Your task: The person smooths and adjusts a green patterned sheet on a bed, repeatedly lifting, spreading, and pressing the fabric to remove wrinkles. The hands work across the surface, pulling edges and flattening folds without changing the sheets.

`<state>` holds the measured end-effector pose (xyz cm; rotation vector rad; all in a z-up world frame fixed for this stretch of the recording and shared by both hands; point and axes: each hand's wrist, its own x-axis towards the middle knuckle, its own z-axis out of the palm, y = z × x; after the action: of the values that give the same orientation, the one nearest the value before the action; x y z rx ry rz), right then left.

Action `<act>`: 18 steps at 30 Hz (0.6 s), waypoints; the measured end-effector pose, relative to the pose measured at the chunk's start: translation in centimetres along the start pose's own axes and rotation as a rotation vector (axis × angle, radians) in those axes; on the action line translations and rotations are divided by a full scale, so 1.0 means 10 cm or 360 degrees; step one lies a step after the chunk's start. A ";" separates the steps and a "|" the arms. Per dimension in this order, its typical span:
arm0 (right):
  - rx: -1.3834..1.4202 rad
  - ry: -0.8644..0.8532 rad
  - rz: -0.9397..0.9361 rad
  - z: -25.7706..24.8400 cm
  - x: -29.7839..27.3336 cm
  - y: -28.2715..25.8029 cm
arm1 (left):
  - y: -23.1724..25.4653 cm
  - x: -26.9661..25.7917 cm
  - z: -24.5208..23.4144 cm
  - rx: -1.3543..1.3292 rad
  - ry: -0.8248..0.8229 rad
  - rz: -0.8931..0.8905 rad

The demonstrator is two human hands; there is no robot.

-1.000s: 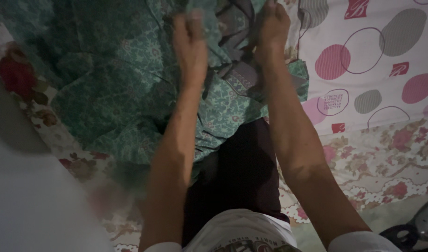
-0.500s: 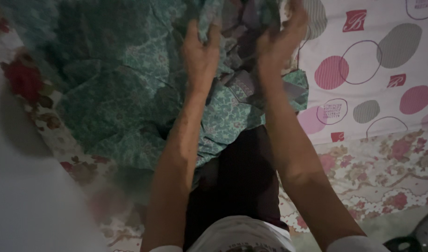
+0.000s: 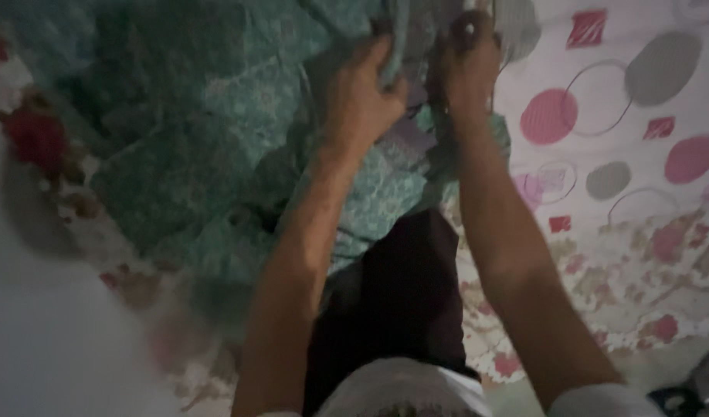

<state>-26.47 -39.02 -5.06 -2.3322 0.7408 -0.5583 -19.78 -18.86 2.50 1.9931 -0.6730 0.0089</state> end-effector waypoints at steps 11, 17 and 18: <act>0.0359 -0.0074 0.0033 0.04 0.09 -0.31 | 0.00 -0.17 0.34 -0.0454 -0.0935 -0.0282; 0.0199 0.0029 -0.0012 0.07 0.05 0.10 | -0.83 -0.46 -0.65 0.0044 0.0402 -0.0124; 0.0192 0.0090 0.0056 0.14 0.06 0.14 | -1.03 -0.48 -0.92 0.0167 0.0366 -0.0477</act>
<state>-25.76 -39.75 -6.84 -2.1963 0.7521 -0.6380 -16.61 -5.52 -2.60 2.1357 -0.2278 0.0932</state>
